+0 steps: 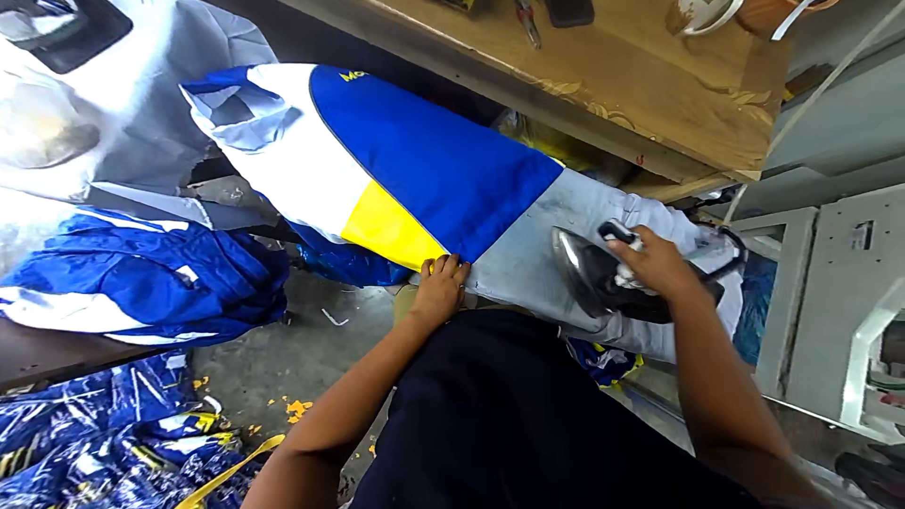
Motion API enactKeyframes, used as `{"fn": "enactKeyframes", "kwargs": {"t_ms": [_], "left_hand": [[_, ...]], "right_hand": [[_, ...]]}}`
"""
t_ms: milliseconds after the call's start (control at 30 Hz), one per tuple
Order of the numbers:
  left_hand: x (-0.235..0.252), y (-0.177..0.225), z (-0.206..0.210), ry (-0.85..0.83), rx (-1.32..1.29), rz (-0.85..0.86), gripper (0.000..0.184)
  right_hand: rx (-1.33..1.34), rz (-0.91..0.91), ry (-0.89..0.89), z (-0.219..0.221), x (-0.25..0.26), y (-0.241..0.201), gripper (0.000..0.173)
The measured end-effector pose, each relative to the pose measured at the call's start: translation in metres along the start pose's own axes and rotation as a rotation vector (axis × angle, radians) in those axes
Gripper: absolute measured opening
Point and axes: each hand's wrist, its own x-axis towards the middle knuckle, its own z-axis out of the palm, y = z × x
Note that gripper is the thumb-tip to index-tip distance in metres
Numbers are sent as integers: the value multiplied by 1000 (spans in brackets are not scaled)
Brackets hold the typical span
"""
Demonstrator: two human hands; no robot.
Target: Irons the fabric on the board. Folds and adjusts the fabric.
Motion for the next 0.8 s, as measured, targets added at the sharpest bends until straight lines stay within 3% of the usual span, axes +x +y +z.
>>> {"fn": "enactKeyframes", "kwargs": {"t_ms": [100, 267, 400, 600, 700, 800], "left_hand": [[-4, 2, 7, 113, 5, 23, 41], [-7, 6, 7, -16, -22, -51, 42], [-8, 1, 19, 79, -74, -13, 40], [-8, -4, 19, 86, -13, 27, 40], [-10, -10, 22, 165, -41, 73, 40], [-24, -18, 27, 309, -128, 92, 38]], "right_hand": [[-49, -63, -61, 33, 15, -58, 63], [-97, -118, -91, 69, 38, -137, 63], [-116, -141, -60, 76, 62, -199, 63], [-35, -279, -38, 74, 126, -291, 60], [-60, -343, -78, 76, 125, -300, 59], [-133, -398, -148, 80, 94, -269, 60]]}}
